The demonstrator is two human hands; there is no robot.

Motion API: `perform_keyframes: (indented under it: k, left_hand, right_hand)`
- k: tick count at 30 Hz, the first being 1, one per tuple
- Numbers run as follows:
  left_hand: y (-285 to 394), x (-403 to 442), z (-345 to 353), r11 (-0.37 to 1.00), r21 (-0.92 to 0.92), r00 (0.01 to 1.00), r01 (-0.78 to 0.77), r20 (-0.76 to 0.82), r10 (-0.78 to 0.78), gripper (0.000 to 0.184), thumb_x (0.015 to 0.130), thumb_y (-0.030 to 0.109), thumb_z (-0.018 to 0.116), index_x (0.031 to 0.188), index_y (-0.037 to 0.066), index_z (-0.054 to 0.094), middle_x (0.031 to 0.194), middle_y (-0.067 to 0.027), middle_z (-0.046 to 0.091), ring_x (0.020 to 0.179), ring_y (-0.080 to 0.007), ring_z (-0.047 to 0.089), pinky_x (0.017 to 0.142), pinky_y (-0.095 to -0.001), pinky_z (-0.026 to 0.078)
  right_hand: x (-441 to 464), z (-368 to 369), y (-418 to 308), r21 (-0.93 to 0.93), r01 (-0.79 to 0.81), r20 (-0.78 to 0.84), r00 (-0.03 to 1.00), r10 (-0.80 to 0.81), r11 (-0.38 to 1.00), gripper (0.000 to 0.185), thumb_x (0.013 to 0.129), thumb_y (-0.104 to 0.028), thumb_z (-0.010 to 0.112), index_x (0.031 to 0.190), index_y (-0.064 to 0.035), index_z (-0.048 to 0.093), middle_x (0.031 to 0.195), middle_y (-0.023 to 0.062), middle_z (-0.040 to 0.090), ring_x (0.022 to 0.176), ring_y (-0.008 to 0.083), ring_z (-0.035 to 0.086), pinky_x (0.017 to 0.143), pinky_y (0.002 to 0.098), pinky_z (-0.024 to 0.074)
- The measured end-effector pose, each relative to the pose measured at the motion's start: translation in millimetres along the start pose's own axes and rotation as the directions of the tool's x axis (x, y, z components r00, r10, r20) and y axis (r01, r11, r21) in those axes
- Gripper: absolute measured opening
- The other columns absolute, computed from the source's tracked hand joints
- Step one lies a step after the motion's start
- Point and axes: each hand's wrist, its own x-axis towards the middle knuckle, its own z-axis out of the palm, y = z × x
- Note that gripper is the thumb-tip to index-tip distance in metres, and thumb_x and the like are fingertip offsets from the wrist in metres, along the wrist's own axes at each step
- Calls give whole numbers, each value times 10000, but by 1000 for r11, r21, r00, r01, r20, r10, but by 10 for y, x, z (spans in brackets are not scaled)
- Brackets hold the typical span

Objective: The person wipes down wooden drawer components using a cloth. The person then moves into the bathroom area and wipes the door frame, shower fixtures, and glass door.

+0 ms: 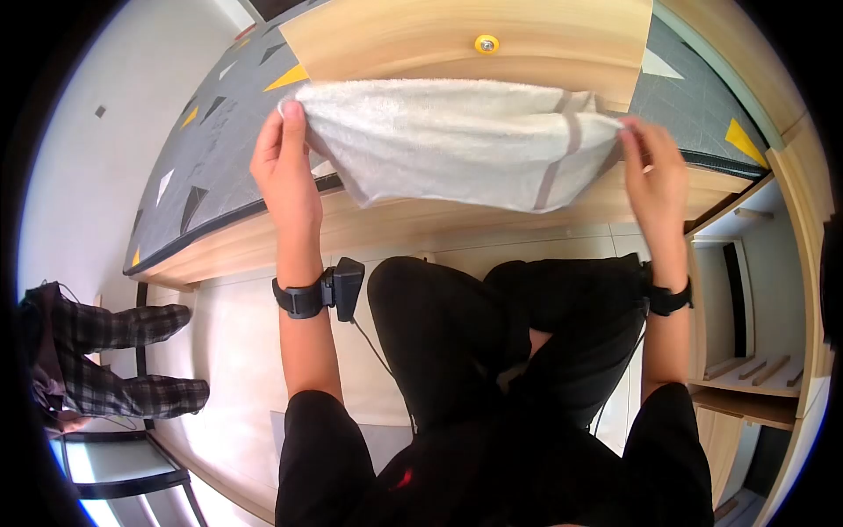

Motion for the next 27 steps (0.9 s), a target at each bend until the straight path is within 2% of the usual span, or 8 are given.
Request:
perform_keyframes:
  k: [5, 9, 15, 17, 19, 20, 23, 27]
  left_hand:
    - [282, 9, 72, 973, -213, 996, -84, -40, 77, 343, 998, 231, 584, 1214, -35, 611, 1083, -49, 647, 1041, -130, 591, 932, -295, 464]
    - [546, -87, 188, 969, -227, 995, -97, -22, 94, 345, 999, 229, 580, 1219, -36, 604, 1059, -45, 645, 1054, -137, 606, 932, -298, 487]
    - [272, 123, 198, 994, -111, 1000, 8, -5, -8, 323, 970, 290, 632, 1092, -2, 690, 889, 21, 636, 732, -37, 522, 668, -198, 430]
    - [-41, 254, 71, 985, 146, 994, 94, 33, -100, 380, 943, 324, 653, 1100, -21, 680, 1040, -106, 666, 880, -158, 614, 783, -274, 479]
    - [-614, 336, -80, 560, 755, 938, -341, 232, 259, 482, 898, 360, 677, 1164, -40, 638, 1277, -288, 560, 1147, -367, 569, 946, -395, 455]
    - [-597, 218, -37, 421, 863, 957, -279, 284, 54, 571, 846, 393, 697, 1209, -37, 606, 1410, -394, 371, 1306, -517, 389, 1056, -498, 365]
    - [-640, -144, 168, 221, 884, 900, -412, 359, 246, 653, 833, 386, 698, 1252, -80, 514, 1427, -351, 361, 1338, -525, 330, 1076, -618, 285]
    - [-557, -338, 245, 211, 885, 907, -415, 383, 177, 680, 830, 346, 710, 1265, -111, 456, 1399, -302, 382, 1362, -503, 305, 1085, -634, 263]
  right_hand:
    - [316, -435, -236, 320, -168, -143, 964, 223, 932, 203, 972, -171, 604, 1138, -55, 609, 925, 71, 705, 717, 98, 649, 501, 220, 427]
    - [436, -673, -321, 363, -97, -215, 959, 184, 927, 243, 983, -190, 596, 1170, -37, 570, 953, 74, 706, 718, 75, 646, 487, 176, 401]
    - [611, -475, -215, 556, 10, -233, 962, 145, 831, 252, 972, -137, 592, 1193, -18, 567, 1007, 74, 694, 804, 71, 645, 533, 174, 423]
    - [555, -249, -125, 583, -80, -116, 977, 181, 808, 399, 944, -141, 619, 1309, -28, 504, 1124, 94, 674, 931, 90, 635, 680, 210, 490]
    - [367, 92, -56, 432, -148, 50, 989, 140, 890, 555, 919, -193, 647, 1402, -28, 430, 1308, 206, 573, 1133, 226, 600, 870, 318, 509]
    - [199, 332, 10, 292, -40, 26, 999, 34, 956, 607, 911, -212, 651, 1430, -30, 396, 1371, 255, 493, 1234, 298, 518, 960, 379, 457]
    - [-47, 612, -171, 64, 133, 73, 988, -138, 989, 616, 900, -219, 642, 1433, -21, 406, 1475, 320, 335, 1425, 435, 264, 1130, 506, 277]
    - [-61, 749, -404, -58, 256, 135, 960, -247, 965, 526, 911, -238, 613, 1363, 1, 491, 1443, 279, 399, 1396, 434, 312, 1132, 521, 267]
